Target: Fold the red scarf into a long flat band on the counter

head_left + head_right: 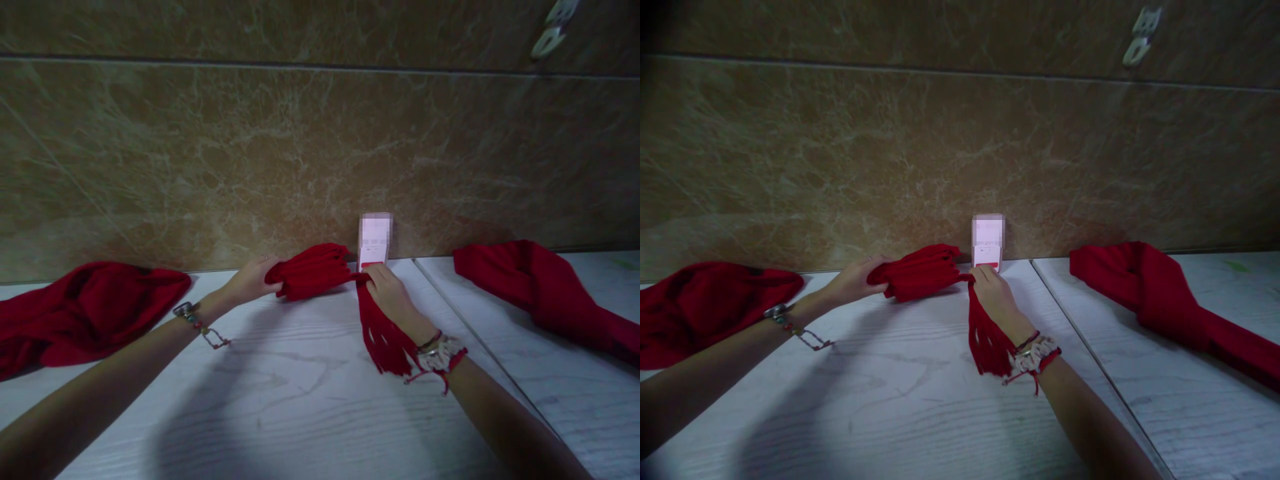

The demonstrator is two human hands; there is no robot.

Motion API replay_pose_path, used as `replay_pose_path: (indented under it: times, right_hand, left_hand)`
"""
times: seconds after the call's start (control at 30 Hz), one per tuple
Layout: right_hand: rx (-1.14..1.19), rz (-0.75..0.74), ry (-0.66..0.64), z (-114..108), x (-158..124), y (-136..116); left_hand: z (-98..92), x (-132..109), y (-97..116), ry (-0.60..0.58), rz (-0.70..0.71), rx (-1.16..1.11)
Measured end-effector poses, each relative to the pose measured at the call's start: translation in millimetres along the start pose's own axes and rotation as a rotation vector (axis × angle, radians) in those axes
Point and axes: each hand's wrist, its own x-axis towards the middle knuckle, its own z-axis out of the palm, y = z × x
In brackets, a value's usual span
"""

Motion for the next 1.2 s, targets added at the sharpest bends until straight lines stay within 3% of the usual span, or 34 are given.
replay_pose_path:
  times: [0.07,0.23,0.3,0.43,0.5,0.63,0.7,0.87,0.97,1.1,1.2]
  right_hand:
    - [-0.006,-0.048,-0.105,-1.9,-10.3,6.0]
    - [0.010,0.116,-0.306,-5.0,-19.7,15.1]
    - [-0.073,0.085,-0.276,-16.8,-13.1,17.1]
    - [-0.385,-0.190,0.012,-52.9,-5.9,26.0]
    - [-0.511,-0.311,0.093,-66.7,-14.5,35.7]
    - [-0.581,-0.445,-0.052,-72.4,-53.0,66.4]
    - [-0.554,-0.405,-0.123,-69.5,-72.0,82.9]
    - [-0.486,-0.052,-0.182,-65.0,-88.1,109.1]
    - [-0.481,-0.025,-0.243,-64.3,-84.7,115.6]
    - [-0.452,-0.121,-0.369,-68.7,-77.8,114.9]
    - [-0.369,-0.093,-0.572,-71.6,-67.2,99.4]
  left_hand:
    - [3.0,-8.9,-3.1,-0.030,0.018,0.006]
    - [9.8,-25.8,-10.0,-0.121,0.032,0.033]
    - [6.9,-26.6,-14.9,-0.139,0.045,0.050]
    - [-6.6,-28.7,-29.0,-0.138,0.072,0.082]
    - [-12.1,-37.5,-37.1,-0.116,0.082,0.101]
    - [-15.5,-73.7,-57.5,-0.127,0.088,0.149]
    - [-17.2,-94.2,-70.5,-0.124,0.057,0.193]
    - [-29.2,-131.6,-103.2,-0.057,-0.067,0.254]
    - [-30.9,-148.0,-113.7,-0.075,-0.134,0.299]
    - [-32.5,-157.0,-106.8,-0.230,-0.203,0.317]
    - [-46.4,-141.6,-88.4,-0.344,-0.254,0.272]
